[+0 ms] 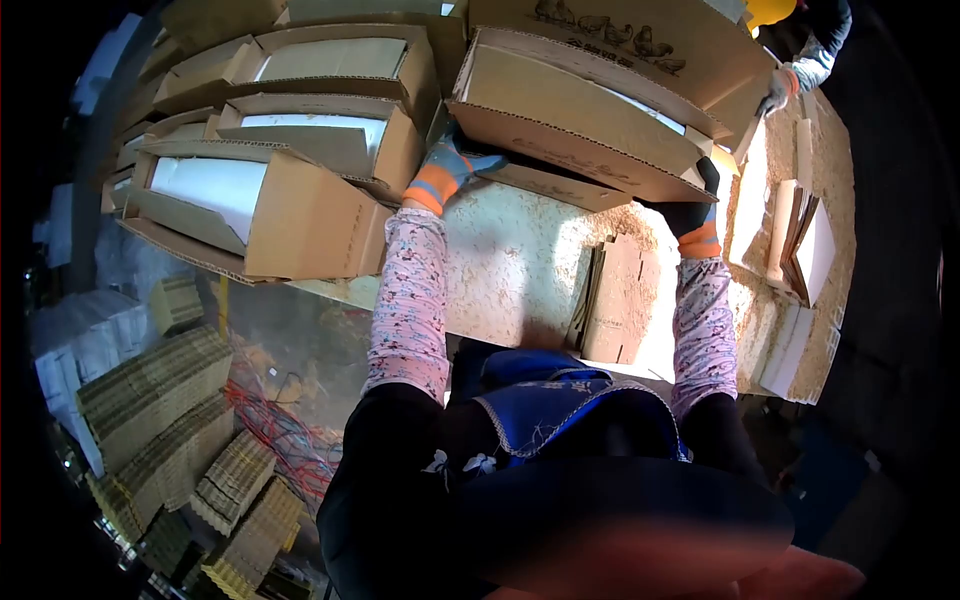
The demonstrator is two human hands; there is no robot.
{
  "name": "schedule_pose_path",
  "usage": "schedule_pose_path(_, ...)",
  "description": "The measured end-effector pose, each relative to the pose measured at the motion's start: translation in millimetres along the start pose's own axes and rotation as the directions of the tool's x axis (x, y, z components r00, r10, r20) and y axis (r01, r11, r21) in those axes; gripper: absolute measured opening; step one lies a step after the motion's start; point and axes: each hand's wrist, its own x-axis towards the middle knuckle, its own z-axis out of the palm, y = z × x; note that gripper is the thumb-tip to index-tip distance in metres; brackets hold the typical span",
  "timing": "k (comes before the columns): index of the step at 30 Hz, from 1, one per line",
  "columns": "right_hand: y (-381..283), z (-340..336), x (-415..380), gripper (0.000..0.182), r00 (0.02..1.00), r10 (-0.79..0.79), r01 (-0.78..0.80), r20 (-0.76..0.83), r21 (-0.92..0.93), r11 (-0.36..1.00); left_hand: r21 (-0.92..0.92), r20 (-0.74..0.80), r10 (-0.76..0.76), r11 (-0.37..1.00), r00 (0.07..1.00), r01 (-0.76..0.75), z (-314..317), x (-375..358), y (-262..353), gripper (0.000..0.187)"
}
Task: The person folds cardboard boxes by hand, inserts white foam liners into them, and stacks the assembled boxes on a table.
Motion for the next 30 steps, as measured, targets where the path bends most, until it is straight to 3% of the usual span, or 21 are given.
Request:
schedule_pose_path(1,5,-4,3,0.057,1.000,0.004,-0.004,-0.006,-0.002,1.000,-0.060,-0.009,0.039,0.997,0.999,-0.039,0,-4,5,0.087)
schedule_pose_path(3,3,-3,3,0.055,0.976,-0.216,0.196,0.038,-0.595,0.779,-0.008,0.017,0.005,1.000,1.000,-0.004,2,-7,3,0.088)
schedule_pose_path(5,5,-4,-1,0.054,0.974,-0.228,0.193,-0.020,-0.461,0.866,0.057,-0.039,0.022,0.998,0.999,-0.020,4,-5,-14,0.089)
schedule_pose_path(7,13,-18,-5,0.056,0.988,-0.024,-0.035,-0.150,-0.378,0.925,0.058,-0.049,0.024,0.998,0.999,-0.022,0,-6,-23,0.083)
schedule_pose_path(8,19,-21,-8,0.057,0.995,-0.097,0.095,-0.015,-0.083,0.992,0.067,0.034,0.022,0.997,0.999,-0.025,-6,-9,-10,0.081)
schedule_pose_path(9,25,-24,-9,0.058,1.000,-0.004,0.004,-0.001,0.018,1.000,0.077,0.112,0.024,0.997,0.993,-0.032,-9,-10,-2,0.079)
schedule_pose_path(10,27,-29,-12,0.059,0.996,0.090,-0.087,-0.017,0.151,0.985,0.288,0.047,0.068,0.954,0.997,-0.079,-4,-6,-14,0.067)
schedule_pose_path(11,20,-19,-16,0.059,0.983,0.184,-0.170,-0.024,0.284,0.944,0.291,0.053,0.068,0.953,0.996,-0.080,-5,-6,-16,0.067)
schedule_pose_path(14,34,-38,-27,0.056,0.985,0.167,-0.174,0.052,0.298,0.939,0.446,0.148,0.241,0.849,0.959,-0.282,-5,-6,-15,0.061)
schedule_pose_path(17,33,-32,-36,0.059,0.981,0.195,-0.192,0.013,0.255,0.948,0.879,0.243,0.138,0.387,0.960,-0.278,-7,-28,1,0.051)
schedule_pose_path(18,34,-27,-37,0.059,0.983,0.185,-0.173,-0.020,0.265,0.949,0.749,0.167,-0.068,0.657,0.984,-0.081,-9,-33,36,0.049)
schedule_pose_path(19,35,-21,-39,0.059,0.983,0.173,-0.152,-0.053,0.273,0.950,0.752,0.165,-0.067,0.654,0.984,-0.081,-10,-25,17,0.049)
schedule_pose_path(20,33,-7,-44,0.060,0.990,0.099,-0.072,-0.104,0.239,0.968,0.707,0.219,0.153,0.656,0.964,-0.265,-12,-12,-18,0.052)
schedule_pose_path(21,31,-2,-44,0.059,0.993,0.101,-0.072,-0.055,0.395,0.916,0.651,0.260,0.364,0.618,0.894,-0.441,-13,-5,-37,0.054)
schedule_pose_path(22,38,-12,-40,0.059,0.993,0.107,-0.075,-0.059,0.397,0.915,0.602,0.208,0.290,0.715,0.934,-0.356,-10,-6,-31,0.059)
schedule_pose_path(24,53,-30,-26,0.051,0.981,-0.171,0.150,-0.091,-0.201,0.968,0.436,0.138,0.008,0.897,0.990,-0.068,-5,-3,-11,0.076)
schedule_pose_path(25,52,-31,-25,0.051,0.980,-0.176,0.155,-0.092,-0.195,0.968,0.363,0.005,-0.064,0.930,0.998,0.058,1,9,-27,0.065)
schedule_pose_path(26,36,-19,-24,0.050,0.994,0.027,-0.009,-0.106,0.162,0.987,0.406,-0.005,-0.012,0.914,1.000,0.012,1,7,-24,0.060)
schedule_pose_path(27,26,-11,-27,0.052,0.974,0.222,-0.171,-0.046,0.494,0.853,0.446,-0.012,0.040,0.895,0.999,-0.030,1,2,-22,0.055)
schedule_pose_path(29,39,-12,-44,0.056,0.991,0.081,-0.052,-0.108,0.246,0.968,0.871,0.287,0.289,0.318,0.913,-0.374,-10,-21,-40,0.045)
schedule_pose_path(30,27,2,-51,0.061,0.980,0.089,-0.067,-0.178,0.128,0.990,0.938,0.311,0.092,0.128,0.946,-0.321,-6,-28,-44,0.042)
